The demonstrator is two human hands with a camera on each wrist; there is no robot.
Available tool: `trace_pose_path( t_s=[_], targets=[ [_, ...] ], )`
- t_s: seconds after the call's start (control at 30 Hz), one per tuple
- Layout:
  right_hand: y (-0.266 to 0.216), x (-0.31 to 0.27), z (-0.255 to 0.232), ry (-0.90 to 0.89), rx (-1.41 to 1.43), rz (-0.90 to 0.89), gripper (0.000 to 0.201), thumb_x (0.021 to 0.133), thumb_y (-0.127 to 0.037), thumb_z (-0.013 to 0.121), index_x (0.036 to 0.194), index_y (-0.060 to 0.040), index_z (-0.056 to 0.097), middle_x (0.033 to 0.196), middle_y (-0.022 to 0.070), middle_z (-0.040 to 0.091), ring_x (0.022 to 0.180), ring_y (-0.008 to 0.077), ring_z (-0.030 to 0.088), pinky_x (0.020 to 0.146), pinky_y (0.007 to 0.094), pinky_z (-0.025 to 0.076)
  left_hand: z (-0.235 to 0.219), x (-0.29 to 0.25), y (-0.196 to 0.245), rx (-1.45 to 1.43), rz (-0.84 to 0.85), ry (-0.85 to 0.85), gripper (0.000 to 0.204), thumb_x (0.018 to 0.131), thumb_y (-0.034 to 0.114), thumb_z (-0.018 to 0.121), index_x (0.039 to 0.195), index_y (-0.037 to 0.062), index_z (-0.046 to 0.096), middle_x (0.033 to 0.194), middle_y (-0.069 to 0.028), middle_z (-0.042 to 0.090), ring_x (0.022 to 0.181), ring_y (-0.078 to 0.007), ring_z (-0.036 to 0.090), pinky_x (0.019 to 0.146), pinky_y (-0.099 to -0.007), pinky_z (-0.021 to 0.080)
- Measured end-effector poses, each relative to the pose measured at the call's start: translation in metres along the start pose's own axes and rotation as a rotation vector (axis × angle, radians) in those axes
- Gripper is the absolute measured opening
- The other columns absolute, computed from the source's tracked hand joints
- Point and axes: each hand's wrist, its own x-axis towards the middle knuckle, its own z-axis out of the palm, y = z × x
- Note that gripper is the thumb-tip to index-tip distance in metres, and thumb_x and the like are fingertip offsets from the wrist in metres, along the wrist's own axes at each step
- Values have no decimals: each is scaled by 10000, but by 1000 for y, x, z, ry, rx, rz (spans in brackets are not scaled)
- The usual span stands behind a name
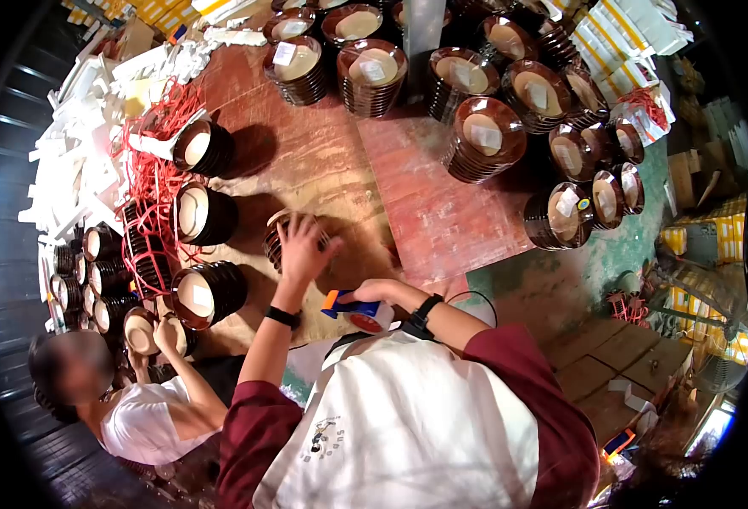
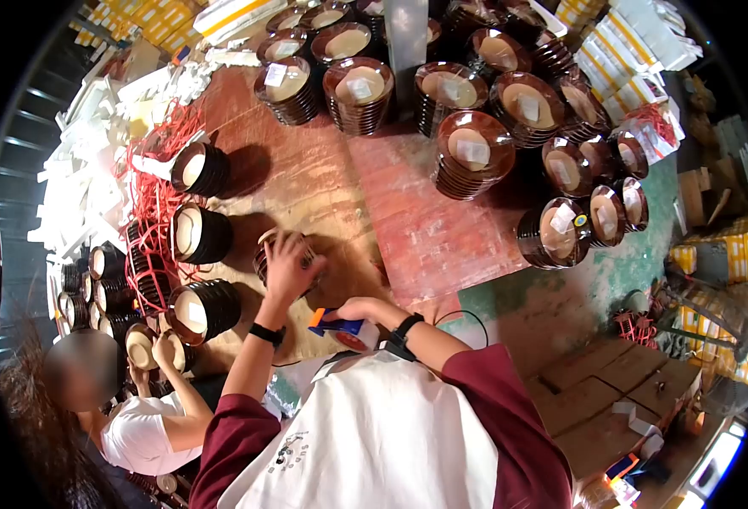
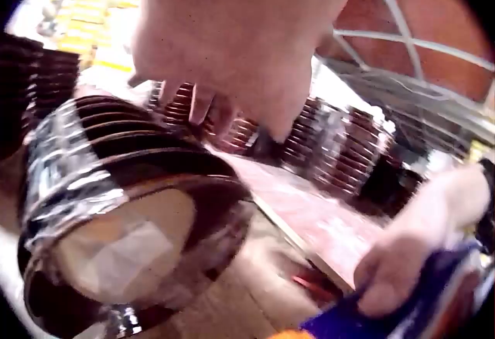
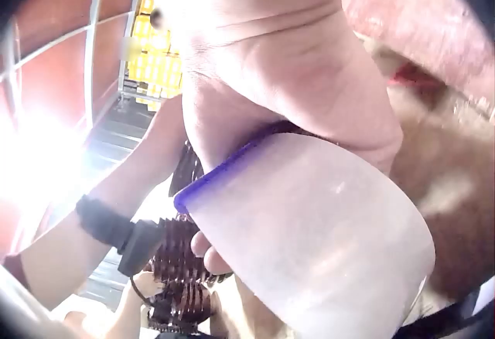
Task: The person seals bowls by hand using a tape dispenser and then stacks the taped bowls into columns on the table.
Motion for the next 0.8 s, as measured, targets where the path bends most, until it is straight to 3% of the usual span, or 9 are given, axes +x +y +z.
trace_pose_path(
  t_s=[0.07, 0.17, 0.33, 0.47, 0.57, 0.6, 0.7, 0.73, 0.8],
  targets=[
    [22, 4, -22, 63, -155, 25, 716, 780, -643, 722, 981, 44, 734, 863, 100, 715, 727, 194, 653, 668, 325, 517, 15, -16, 15, 227, 63, -144, 449, 936, 369, 571, 1307, 121, 621, 1481, -111, 470, 1462, -419, 264, 1088, -788, 121],
    [56, -11, -40, 178, -233, 4, 815, 738, -715, 717, 1001, 56, 739, 902, 101, 704, 764, 228, 647, 684, 368, 513, 42, -24, 0, 356, 157, -62, 446, 901, 293, 589, 1314, 127, 618, 1491, -102, 453, 1459, -444, 252, 1072, -803, 128],
    [93, -40, -38, 161, 348, -123, 529, 866, -510, 730, 1063, -19, 716, 857, 44, 685, 676, 121, 616, 575, 270, 480, 49, -23, 4, 480, 123, -79, 489, 856, 223, 636, 1330, 131, 558, 1517, -112, 397, 1468, -451, 220, 1077, -795, 135],
    [111, -58, -45, 287, 440, -141, 524, 899, -485, 699, 1145, -23, 685, 916, 43, 690, 721, 124, 629, 608, 273, 500, 56, -24, 10, 562, 143, -86, 532, 834, 196, 639, 1351, 131, 534, 1540, -151, 356, 1465, -457, 224, 1075, -794, 144],
    [109, -82, -45, 438, 475, -245, 478, 905, -471, 698, 1088, -29, 699, 908, 42, 688, 745, 110, 633, 615, 270, 504, 48, -21, 17, 560, 176, -154, 547, 834, 206, 623, 1367, 126, 534, 1570, -179, 313, 1467, -468, 210, 1059, -816, 134],
    [111, -87, -50, 437, 460, -244, 554, 906, -489, 695, 1182, -10, 671, 1039, 91, 704, 877, 146, 668, 745, 296, 548, 44, -20, 16, 526, 195, -178, 559, 828, 200, 625, 1375, 128, 531, 1575, -181, 305, 1471, -466, 201, 1057, -819, 129],
    [110, -103, -51, 609, 345, -321, 495, 910, -471, 695, 1058, 1, 708, 914, 97, 701, 827, 162, 684, 692, 303, 536, 37, -19, 11, 360, 196, -198, 627, 797, 152, 629, 1412, 134, 505, 1592, -192, 269, 1485, -456, 169, 1100, -774, 104],
    [65, -149, -37, 699, 177, -214, 584, 924, -498, 653, 1154, 39, 648, 951, 173, 711, 874, 275, 709, 749, 375, 550, 30, -21, 11, 312, 180, -198, 642, 790, 143, 634, 1417, 135, 500, 1592, -194, 267, 1487, -454, 168, 1113, -758, 99],
    [102, -106, -43, 952, -189, -281, 641, 935, -511, 616, 1243, 49, 571, 1009, 228, 697, 913, 344, 698, 780, 426, 546, 31, -28, 4, 257, 146, -132, 706, 751, 114, 662, 1432, 128, 479, 1597, -197, 256, 1494, -436, 166, 1150, -704, 92]
  ],
)
